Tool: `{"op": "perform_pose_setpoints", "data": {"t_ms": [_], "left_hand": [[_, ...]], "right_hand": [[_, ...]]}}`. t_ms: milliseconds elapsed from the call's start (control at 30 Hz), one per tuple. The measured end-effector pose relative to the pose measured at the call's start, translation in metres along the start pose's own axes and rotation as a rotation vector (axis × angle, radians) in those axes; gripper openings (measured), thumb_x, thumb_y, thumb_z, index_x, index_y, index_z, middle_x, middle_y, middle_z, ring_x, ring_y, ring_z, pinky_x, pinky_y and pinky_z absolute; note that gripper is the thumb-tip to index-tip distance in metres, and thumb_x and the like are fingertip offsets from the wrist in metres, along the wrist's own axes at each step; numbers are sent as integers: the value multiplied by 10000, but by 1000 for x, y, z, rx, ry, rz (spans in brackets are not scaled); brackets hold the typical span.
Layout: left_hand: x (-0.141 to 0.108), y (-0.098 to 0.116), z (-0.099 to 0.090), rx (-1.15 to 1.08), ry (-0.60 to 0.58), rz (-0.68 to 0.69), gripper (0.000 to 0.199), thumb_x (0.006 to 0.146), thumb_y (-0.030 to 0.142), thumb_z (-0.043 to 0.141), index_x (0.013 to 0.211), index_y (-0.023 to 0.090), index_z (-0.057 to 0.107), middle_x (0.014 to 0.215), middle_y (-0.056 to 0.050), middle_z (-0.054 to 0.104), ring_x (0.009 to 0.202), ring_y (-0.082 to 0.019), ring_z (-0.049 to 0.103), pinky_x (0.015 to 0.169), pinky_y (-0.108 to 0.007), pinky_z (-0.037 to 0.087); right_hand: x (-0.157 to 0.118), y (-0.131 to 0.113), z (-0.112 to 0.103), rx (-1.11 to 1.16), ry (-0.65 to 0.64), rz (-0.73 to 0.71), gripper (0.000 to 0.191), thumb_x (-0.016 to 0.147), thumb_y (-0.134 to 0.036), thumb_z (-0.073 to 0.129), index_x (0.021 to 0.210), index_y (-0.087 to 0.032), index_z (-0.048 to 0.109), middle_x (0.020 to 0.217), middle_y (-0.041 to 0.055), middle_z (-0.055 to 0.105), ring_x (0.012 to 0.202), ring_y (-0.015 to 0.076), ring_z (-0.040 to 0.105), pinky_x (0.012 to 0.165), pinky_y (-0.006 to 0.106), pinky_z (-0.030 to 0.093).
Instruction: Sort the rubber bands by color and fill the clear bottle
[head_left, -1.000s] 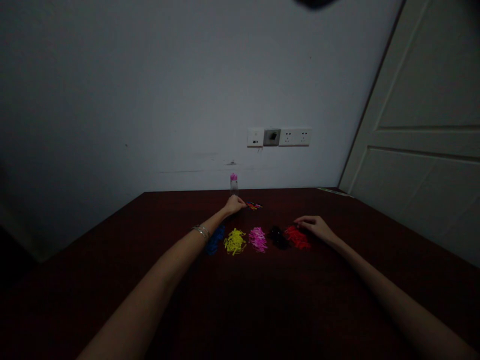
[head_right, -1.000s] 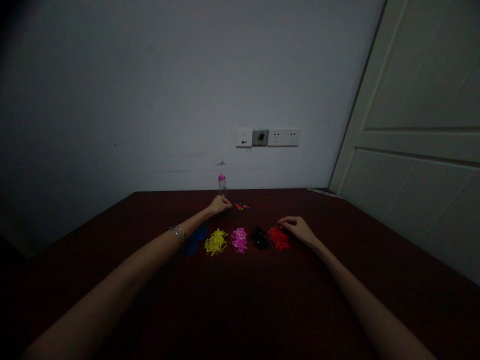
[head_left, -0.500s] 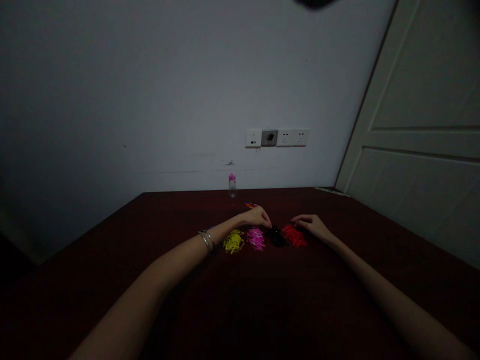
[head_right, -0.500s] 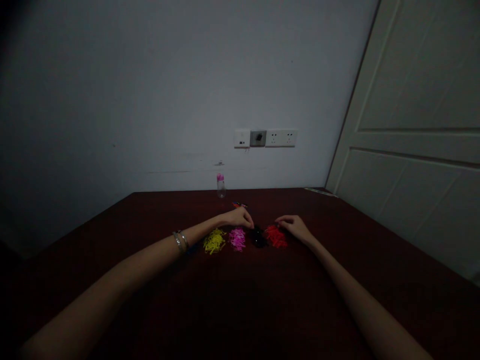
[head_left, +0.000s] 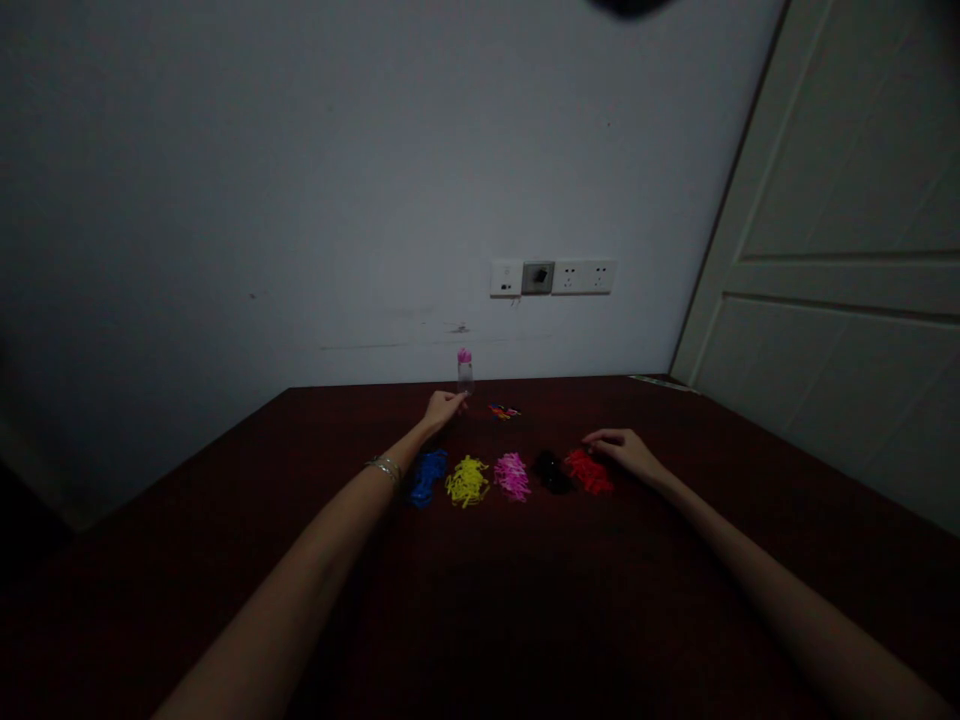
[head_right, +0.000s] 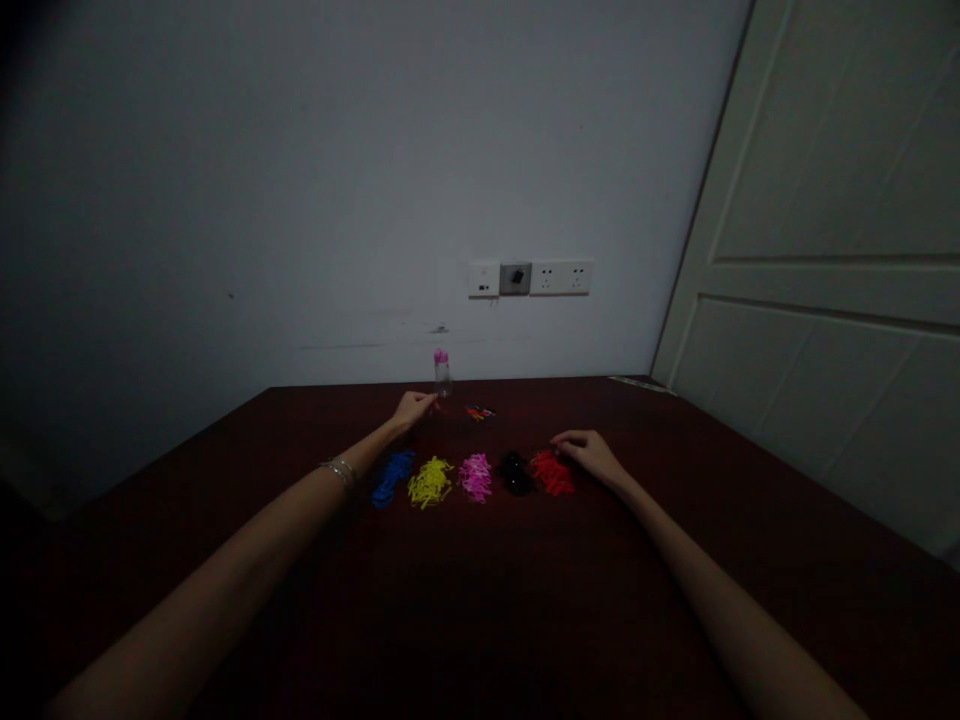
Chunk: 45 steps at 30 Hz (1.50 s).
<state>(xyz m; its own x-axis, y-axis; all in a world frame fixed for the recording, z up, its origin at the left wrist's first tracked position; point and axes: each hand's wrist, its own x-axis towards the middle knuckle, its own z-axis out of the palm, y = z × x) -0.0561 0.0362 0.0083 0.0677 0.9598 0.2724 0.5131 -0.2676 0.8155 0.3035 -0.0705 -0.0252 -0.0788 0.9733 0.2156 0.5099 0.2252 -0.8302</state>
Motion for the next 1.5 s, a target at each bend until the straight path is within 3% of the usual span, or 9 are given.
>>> {"op": "perform_pose_setpoints", "data": {"t_ms": [100, 233, 400, 533, 767, 1000, 1267, 1500], "left_hand": [[-1, -17, -22, -2, 116, -58, 383, 773, 375, 451, 576, 106, 641, 465, -14, 521, 458, -82, 449, 496, -194, 324], [-4, -36, -38, -2, 156, -127, 376, 759, 386, 448, 587, 109, 635, 433, 5, 483, 412, -74, 406, 455, -193, 290], [-8, -53, -40, -49, 182, -124, 401, 743, 436, 440, 598, 115, 633, 396, 19, 446, 399, -85, 396, 455, -203, 294], [-11, -54, -38, -57, 209, -111, 389, 730, 435, 444, 598, 121, 632, 391, 20, 442, 404, -93, 401, 469, -211, 305], [-13, -51, -38, -78, 228, -91, 365, 709, 415, 445, 595, 122, 628, 387, 26, 430, 405, -94, 392, 466, -214, 297], [-18, -46, -38, -110, 266, -115, 296, 684, 355, 460, 644, 116, 631, 379, 40, 421, 398, -91, 385, 436, -206, 276], [-20, -47, -38, -72, 258, -97, 263, 660, 290, 451, 657, 121, 652, 396, 32, 450, 433, -102, 430, 467, -203, 316], [-21, -45, -36, -90, 250, -122, 231, 635, 245, 467, 665, 119, 658, 424, 28, 464, 442, -96, 427, 449, -197, 301]], "right_hand": [[0, 2, 0, -4, 1, -3, 266, 665, -312, 534, 820, -155, 682, 743, 47, 687, 734, 200, 618, 712, 306, 455], [0, 2, 0, -4, 9, -10, 270, 670, -308, 528, 824, -149, 683, 738, 51, 687, 727, 200, 620, 708, 300, 454], [1, 3, -2, -14, 53, -8, 281, 667, -316, 524, 807, -132, 684, 728, 57, 682, 710, 191, 617, 697, 289, 451], [5, 5, -4, 2, 85, -3, 275, 664, -312, 530, 800, -134, 688, 720, 53, 679, 704, 176, 610, 679, 271, 459], [22, -3, -1, 91, 147, 121, 280, 659, -244, 556, 893, -126, 655, 711, 54, 655, 580, 131, 579, 459, 208, 464], [65, -18, 26, 33, 129, 52, 265, 686, -221, 592, 922, -117, 653, 835, 82, 667, 612, 123, 574, 428, 178, 457], [112, -31, 70, -159, 71, -22, 235, 694, -111, 568, 906, -119, 669, 834, 71, 687, 680, 125, 611, 594, 194, 483], [131, -25, 93, -338, 59, -120, 292, 693, -103, 557, 966, -139, 654, 853, 56, 688, 788, 137, 620, 740, 208, 459]]}}
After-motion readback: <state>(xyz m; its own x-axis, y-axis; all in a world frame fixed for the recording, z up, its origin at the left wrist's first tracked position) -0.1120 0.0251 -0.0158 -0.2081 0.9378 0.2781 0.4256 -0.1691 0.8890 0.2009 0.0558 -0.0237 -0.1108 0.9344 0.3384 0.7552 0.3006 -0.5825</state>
